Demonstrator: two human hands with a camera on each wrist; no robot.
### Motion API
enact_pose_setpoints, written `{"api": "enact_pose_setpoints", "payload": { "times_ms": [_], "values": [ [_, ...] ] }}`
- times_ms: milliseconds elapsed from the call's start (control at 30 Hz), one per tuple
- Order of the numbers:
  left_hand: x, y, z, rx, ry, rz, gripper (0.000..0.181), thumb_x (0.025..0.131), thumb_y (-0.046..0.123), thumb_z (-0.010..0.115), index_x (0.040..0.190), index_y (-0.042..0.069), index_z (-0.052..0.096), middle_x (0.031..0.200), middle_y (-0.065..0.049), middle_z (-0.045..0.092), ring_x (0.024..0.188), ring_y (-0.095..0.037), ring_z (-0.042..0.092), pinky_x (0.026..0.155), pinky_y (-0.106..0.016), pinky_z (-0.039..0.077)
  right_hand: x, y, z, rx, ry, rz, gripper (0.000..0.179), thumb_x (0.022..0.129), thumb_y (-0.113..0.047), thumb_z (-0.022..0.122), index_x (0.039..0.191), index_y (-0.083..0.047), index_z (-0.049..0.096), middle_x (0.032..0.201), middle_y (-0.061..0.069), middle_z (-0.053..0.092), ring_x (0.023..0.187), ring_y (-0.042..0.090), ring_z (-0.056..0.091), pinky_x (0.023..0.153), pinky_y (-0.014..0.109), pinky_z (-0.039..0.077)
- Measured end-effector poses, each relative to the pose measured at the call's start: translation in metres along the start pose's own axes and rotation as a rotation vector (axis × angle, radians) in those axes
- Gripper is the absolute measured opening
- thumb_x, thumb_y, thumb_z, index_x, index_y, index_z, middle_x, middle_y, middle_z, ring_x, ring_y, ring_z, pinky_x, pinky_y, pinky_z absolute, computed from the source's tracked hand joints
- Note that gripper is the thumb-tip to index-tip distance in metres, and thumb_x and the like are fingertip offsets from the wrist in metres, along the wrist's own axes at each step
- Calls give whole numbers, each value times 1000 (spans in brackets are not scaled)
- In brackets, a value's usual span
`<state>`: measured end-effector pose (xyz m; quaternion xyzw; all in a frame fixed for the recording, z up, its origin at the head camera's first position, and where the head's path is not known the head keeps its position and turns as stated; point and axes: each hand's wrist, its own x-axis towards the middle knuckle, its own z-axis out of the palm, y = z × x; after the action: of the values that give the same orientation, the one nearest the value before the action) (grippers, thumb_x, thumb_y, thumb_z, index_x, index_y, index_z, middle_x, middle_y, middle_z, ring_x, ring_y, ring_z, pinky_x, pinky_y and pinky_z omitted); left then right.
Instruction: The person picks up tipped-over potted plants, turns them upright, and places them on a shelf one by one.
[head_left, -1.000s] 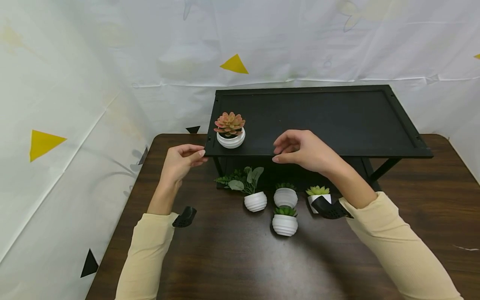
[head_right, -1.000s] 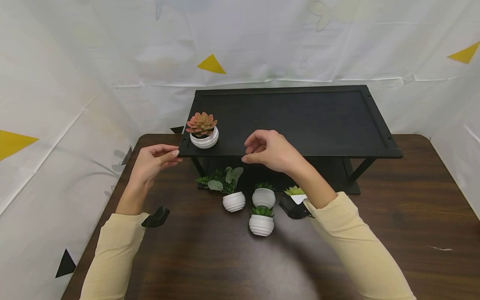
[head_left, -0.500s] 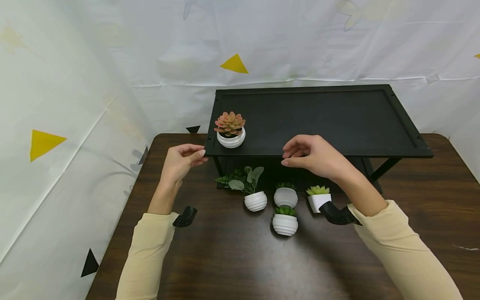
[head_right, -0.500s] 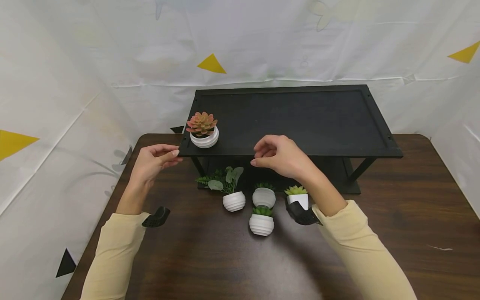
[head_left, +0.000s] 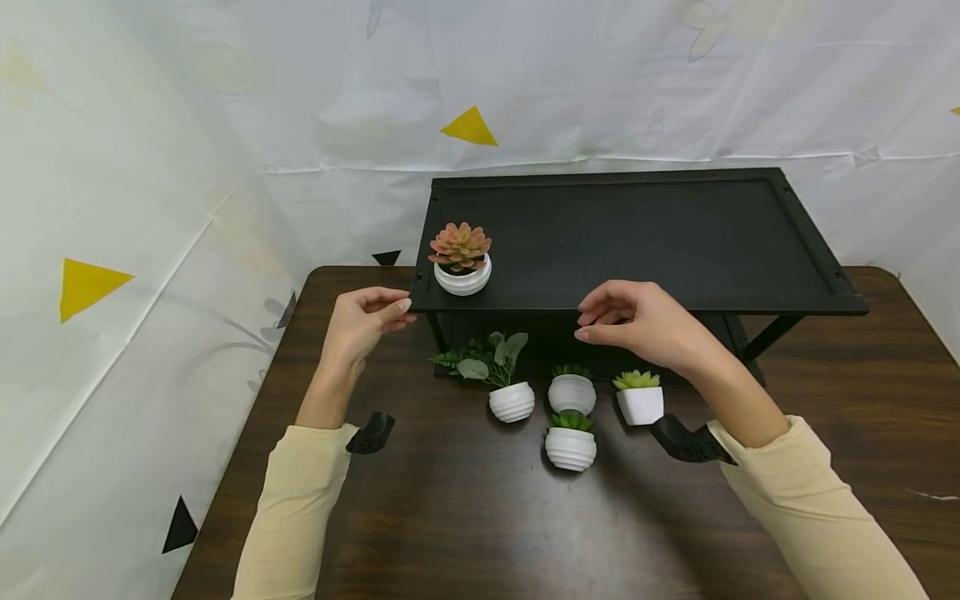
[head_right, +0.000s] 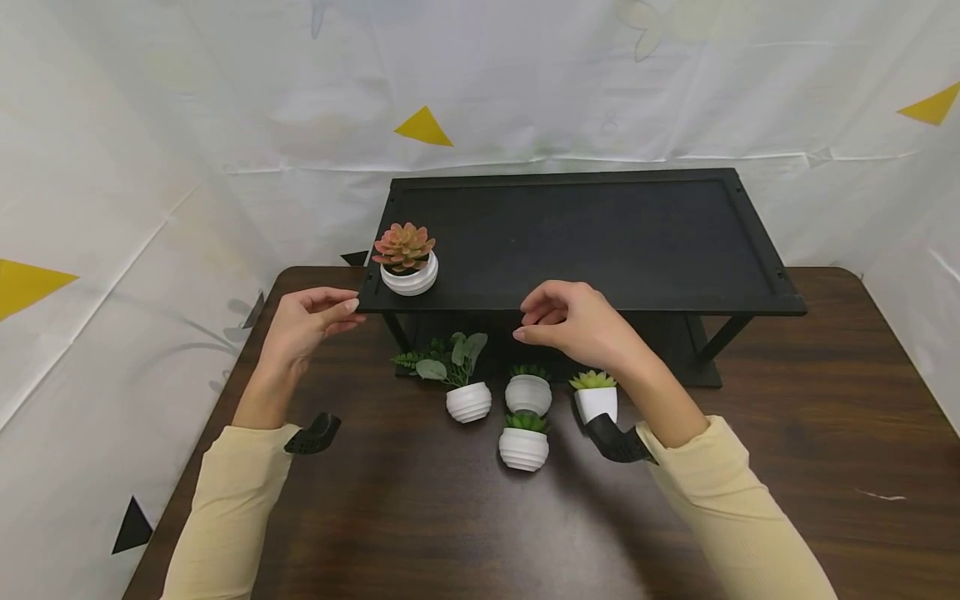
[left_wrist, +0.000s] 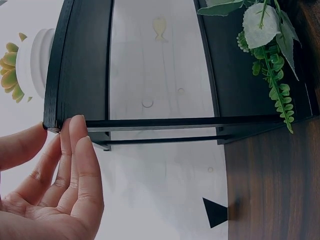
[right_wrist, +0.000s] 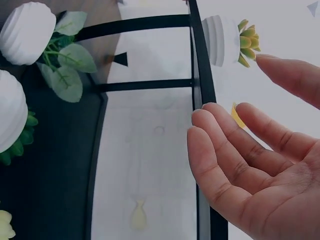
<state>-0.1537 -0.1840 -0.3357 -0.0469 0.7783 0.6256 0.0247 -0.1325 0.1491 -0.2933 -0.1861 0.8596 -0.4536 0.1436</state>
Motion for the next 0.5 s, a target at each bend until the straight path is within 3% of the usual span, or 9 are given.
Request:
{"api": "enact_pose_setpoints", "payload": {
  "times_ms": [133,500],
  "values": [
    [0,0,0,-4,0,1,27,88,6,61,109,-11,60,92,-12,62,73,-13,66,80,-36,52,-3,5,1,-6,1,17,27,84,-19,68,104,-3,60,95,6,64,86,18,59,72,32,47],
    [0,0,0,-3,5,3,26,88,6,61,108,-11,60,93,-13,62,70,-10,65,76,-29,54,-11,23,7,13,-20,75,30,83,-21,69,104,-2,60,94,7,63,85,19,59,71,31,49]
  ]
}}
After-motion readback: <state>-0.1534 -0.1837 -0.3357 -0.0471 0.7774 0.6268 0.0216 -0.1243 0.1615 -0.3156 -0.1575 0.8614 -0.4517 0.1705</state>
